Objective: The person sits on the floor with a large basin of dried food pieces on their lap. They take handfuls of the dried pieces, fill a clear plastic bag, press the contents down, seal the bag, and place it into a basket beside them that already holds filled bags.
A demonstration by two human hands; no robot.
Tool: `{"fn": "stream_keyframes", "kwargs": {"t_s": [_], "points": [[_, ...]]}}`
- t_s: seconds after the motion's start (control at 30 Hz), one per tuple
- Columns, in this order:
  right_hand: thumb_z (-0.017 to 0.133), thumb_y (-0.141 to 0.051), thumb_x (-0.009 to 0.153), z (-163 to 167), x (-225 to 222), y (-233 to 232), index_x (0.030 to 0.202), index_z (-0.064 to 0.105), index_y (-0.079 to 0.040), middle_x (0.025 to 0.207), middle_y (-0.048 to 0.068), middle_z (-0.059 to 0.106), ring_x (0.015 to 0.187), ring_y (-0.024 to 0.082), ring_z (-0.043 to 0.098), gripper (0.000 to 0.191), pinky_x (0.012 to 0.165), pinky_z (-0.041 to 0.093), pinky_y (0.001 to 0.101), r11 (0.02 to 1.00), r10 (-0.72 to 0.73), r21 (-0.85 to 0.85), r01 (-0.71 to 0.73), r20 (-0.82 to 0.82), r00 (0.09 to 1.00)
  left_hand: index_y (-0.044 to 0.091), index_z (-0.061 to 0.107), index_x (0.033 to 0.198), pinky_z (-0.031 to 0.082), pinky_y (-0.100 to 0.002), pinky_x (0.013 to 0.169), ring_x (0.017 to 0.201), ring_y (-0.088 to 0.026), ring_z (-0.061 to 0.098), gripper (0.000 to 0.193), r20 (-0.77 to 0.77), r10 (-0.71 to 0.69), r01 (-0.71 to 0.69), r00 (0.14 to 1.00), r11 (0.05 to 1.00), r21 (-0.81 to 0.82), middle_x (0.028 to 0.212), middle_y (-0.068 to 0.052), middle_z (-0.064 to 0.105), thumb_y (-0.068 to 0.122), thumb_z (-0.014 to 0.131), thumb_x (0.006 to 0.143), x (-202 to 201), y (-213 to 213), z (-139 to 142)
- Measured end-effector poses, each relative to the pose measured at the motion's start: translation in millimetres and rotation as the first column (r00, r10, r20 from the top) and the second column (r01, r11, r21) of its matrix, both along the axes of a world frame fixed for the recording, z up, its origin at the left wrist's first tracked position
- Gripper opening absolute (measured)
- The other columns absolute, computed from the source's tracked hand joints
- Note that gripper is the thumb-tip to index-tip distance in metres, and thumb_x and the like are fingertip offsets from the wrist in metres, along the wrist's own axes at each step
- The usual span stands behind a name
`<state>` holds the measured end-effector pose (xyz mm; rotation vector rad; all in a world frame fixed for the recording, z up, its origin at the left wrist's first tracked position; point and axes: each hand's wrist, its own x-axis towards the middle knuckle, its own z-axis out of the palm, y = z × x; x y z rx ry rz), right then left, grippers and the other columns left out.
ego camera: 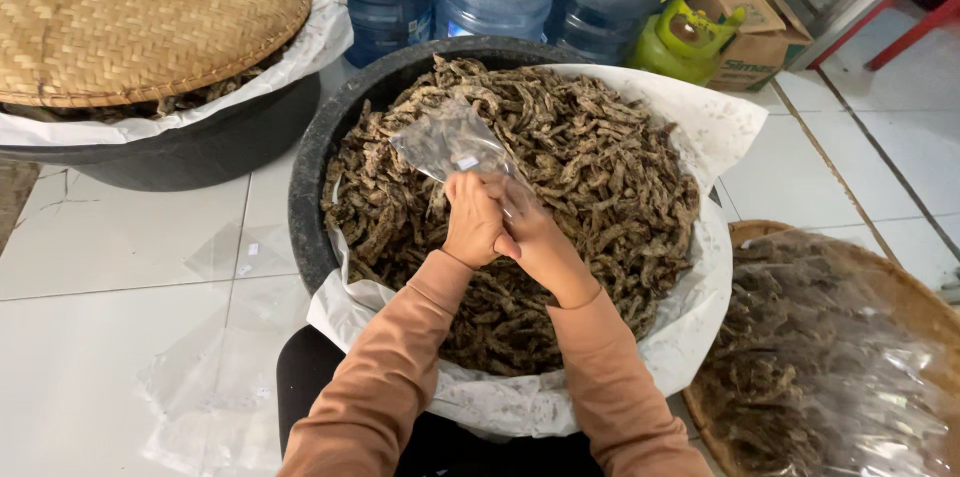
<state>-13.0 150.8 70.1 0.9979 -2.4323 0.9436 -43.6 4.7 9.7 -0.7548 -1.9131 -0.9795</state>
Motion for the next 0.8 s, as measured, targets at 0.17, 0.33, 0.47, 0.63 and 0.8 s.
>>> {"fn": "stream_keyframes", "kwargs": {"t_s": [0.17,0.33,0.47,0.63,0.8], "points": [[0.046,-0.009,0.116,-2.9,-6.0,0.3,0.164,0.029,-0.007,0.169,0.02,0.029,0.157,0.036,0.03,0.051,0.126,0.032,0.0469,0.993,0.05,-0.113,-0.013,0.338,0.94,0.007,0.052,0.121,0.003,-0.06,0.128,0.134,-0.043,0.042,0.088,-0.099,0.011,0.019,0.995,0.955,0.295,0.134,-0.021,0.046,0.084,0.029,0.087,6.3,23.0,14.9],[0.042,0.01,0.093,-2.0,1.0,-6.3,0.164,0.03,-0.015,0.171,0.019,0.03,0.158,0.033,0.034,0.076,0.127,0.035,0.0464,0.997,0.076,0.021,-0.076,-0.012,0.997,-0.001,0.02,0.157,0.039,-0.07,0.112,0.137,-0.049,0.043,0.123,0.33,-0.817,-0.107,0.473,0.319,0.942,0.149,-0.028,0.037,0.085,0.05,0.074,-7.3,16.0,46.7],[0.046,-0.012,0.12,6.7,-16.1,4.5,0.143,0.049,-0.017,0.153,0.018,0.055,0.146,0.037,0.054,0.023,0.125,0.044,0.0429,0.959,-0.011,-0.252,0.134,0.436,0.9,0.007,-0.005,0.162,0.025,-0.063,0.121,0.153,-0.044,0.017,0.136,0.41,-0.853,0.172,0.322,0.479,0.861,0.166,-0.025,0.012,0.076,0.072,0.072,17.2,46.8,38.8],[0.065,-0.011,0.101,-6.1,-12.3,21.5,0.163,0.028,-0.025,0.176,0.017,0.017,0.153,0.04,0.032,0.074,0.12,0.04,0.048,0.998,-0.017,-0.065,0.023,0.1,0.995,0.014,0.004,0.171,0.032,-0.064,0.121,0.154,-0.048,0.027,0.129,0.115,-0.974,0.257,0.197,0.165,0.952,0.171,-0.029,0.022,0.078,0.07,0.08,5.5,30.7,23.9],[0.071,-0.003,0.094,-29.8,0.5,-10.8,0.162,0.029,-0.019,0.17,0.019,0.018,0.157,0.043,0.023,0.082,0.128,0.028,0.0519,0.975,0.22,0.012,-0.221,0.018,0.975,0.029,0.002,0.159,0.043,-0.065,0.11,0.136,-0.04,0.047,0.124,0.142,-0.903,0.089,0.406,0.194,0.977,0.151,-0.025,0.038,0.051,0.086,0.071,-18.2,-23.6,13.6]]}}
